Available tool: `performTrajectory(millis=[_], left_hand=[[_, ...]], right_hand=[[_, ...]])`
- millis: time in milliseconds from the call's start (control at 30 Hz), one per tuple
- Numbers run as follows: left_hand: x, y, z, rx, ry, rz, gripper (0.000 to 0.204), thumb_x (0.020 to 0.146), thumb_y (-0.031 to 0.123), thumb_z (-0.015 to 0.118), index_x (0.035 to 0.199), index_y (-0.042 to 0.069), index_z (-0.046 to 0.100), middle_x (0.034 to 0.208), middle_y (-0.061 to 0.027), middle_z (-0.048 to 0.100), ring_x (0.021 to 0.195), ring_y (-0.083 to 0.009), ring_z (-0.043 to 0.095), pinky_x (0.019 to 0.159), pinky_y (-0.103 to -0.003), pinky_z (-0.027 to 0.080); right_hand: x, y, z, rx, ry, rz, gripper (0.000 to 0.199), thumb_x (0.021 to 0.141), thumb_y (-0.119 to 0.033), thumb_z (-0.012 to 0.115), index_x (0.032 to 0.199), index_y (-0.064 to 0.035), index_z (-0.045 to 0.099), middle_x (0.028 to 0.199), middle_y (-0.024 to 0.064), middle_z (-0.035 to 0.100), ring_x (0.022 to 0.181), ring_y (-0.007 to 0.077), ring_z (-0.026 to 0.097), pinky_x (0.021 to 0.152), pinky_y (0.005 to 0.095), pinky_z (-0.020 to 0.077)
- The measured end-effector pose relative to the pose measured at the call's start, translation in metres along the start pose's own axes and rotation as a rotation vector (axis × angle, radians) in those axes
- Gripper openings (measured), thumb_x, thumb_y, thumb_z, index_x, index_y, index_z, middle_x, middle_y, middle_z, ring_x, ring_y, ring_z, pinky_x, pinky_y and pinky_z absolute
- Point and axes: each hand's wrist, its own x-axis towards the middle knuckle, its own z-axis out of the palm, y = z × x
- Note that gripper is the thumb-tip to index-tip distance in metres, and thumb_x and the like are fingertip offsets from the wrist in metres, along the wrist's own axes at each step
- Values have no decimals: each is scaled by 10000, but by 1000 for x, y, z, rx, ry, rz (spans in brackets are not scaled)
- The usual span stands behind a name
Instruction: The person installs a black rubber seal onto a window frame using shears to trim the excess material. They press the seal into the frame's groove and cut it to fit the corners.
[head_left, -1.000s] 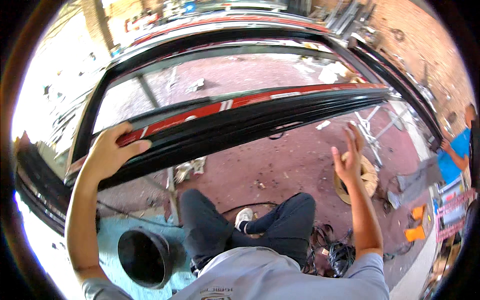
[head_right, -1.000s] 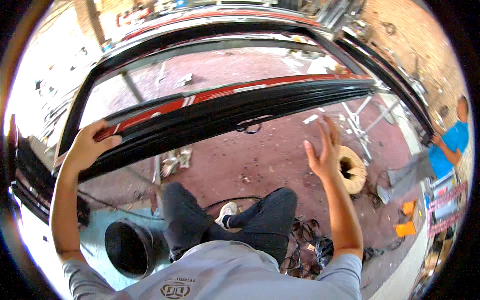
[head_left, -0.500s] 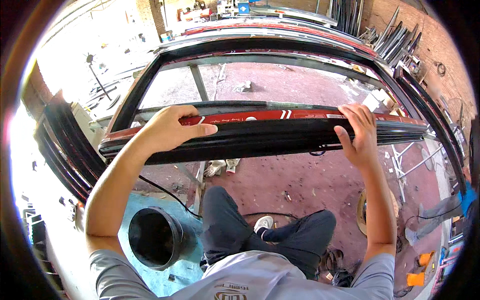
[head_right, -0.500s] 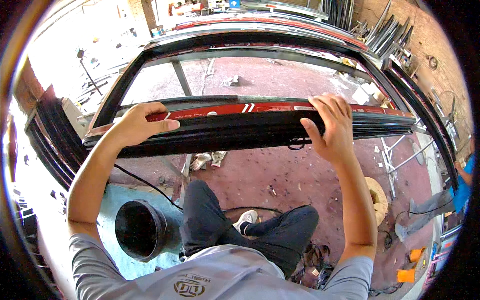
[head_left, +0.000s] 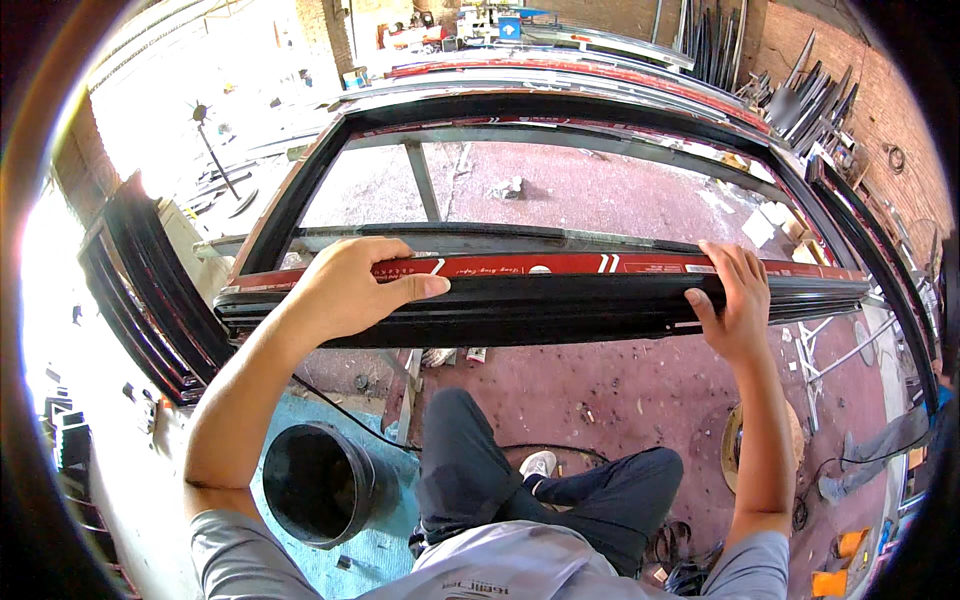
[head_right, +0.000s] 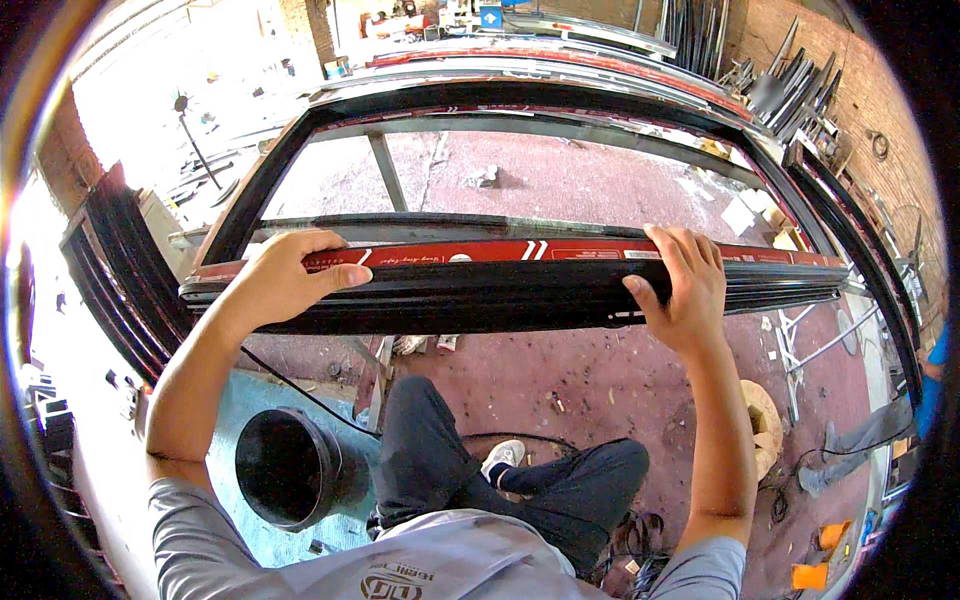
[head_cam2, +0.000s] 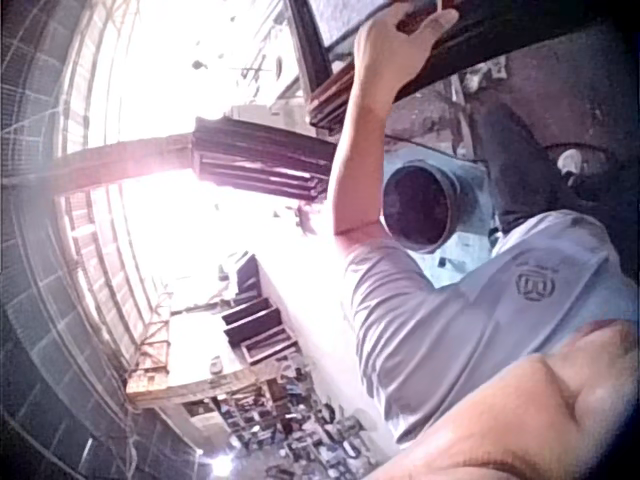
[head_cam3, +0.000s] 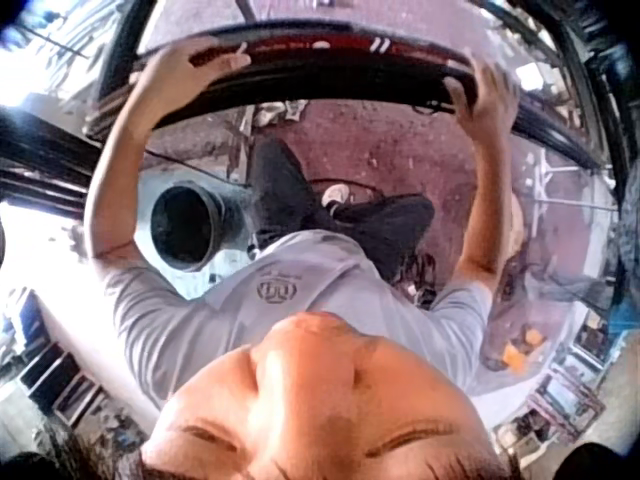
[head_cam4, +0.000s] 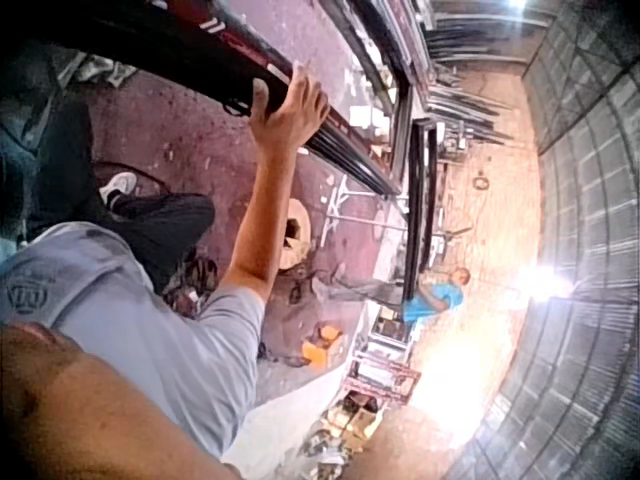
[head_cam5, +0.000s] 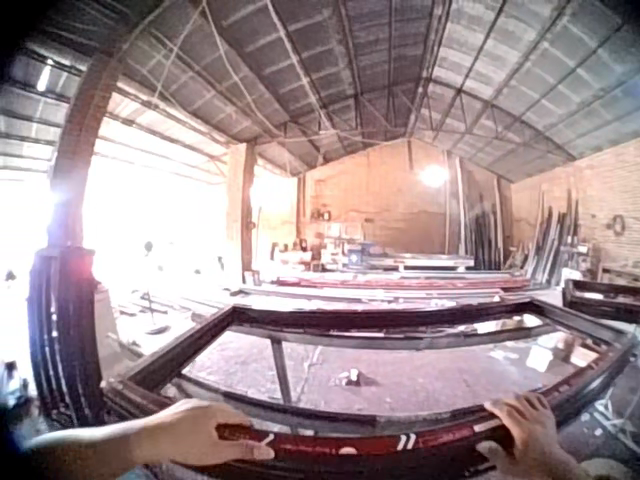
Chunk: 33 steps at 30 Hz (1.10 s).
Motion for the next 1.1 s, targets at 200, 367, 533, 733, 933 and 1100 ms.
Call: performTrajectory(millis=[200, 367, 533, 733, 933, 1100], left_hand=[[-1, -4, -24, -30, -120, 13, 604, 884, 569, 776, 1075, -3, 760, 966, -222, 744, 906, -351, 723, 826, -428, 545], [-1, -5, 0, 29, 86, 116, 524, 883, 482, 797, 1042, -15, 748, 873, -201, 707, 801, -296, 701, 769, -409, 534], [-3, 10, 4, -60, 193, 73, 433, 902, 397, 786, 1018, -18, 743, 816, -200, 684, 726, -289, 663, 742, -406, 515], [13, 47, 18, -5, 96, 24, 511, 924, 485, 740, 1026, -15, 744, 851, -220, 708, 801, -356, 691, 790, -427, 526], [18, 40, 24, 21, 163, 132, 533, 925, 509, 730, 964, -22, 722, 823, -229, 693, 795, -386, 683, 781, -453, 517], [-1, 1, 4, 52, 173, 44, 481, 914, 433, 768, 948, -41, 699, 757, -204, 643, 681, -305, 610, 693, -408, 487]], right_hand=[[3, 0, -4, 33, -30, -2, 628, 976, -535, 633, 1313, -5, 627, 1175, 182, 657, 1080, 405, 610, 976, 514, 455], [-4, 8, -12, -1, -71, -18, 660, 973, -571, 628, 1328, -15, 626, 1201, 192, 656, 1108, 403, 604, 1001, 512, 438], [4, 32, 4, -9, -5, -7, 705, 947, -633, 626, 1326, -39, 637, 1145, 159, 656, 1100, 380, 585, 1060, 518, 386], [-1, 74, 15, -1, -105, 83, 753, 946, -718, 581, 1351, -87, 652, 1198, 132, 665, 1218, 356, 569, 1169, 528, 303], [-1, 93, 25, -93, -177, 136, 870, 919, -793, 543, 1416, -83, 614, 1291, 164, 644, 1292, 374, 537, 1188, 541, 277], [22, 28, 44, 48, -51, -15, 899, 896, -793, 580, 1385, -40, 605, 1266, 176, 638, 1236, 378, 560, 1156, 552, 288]])
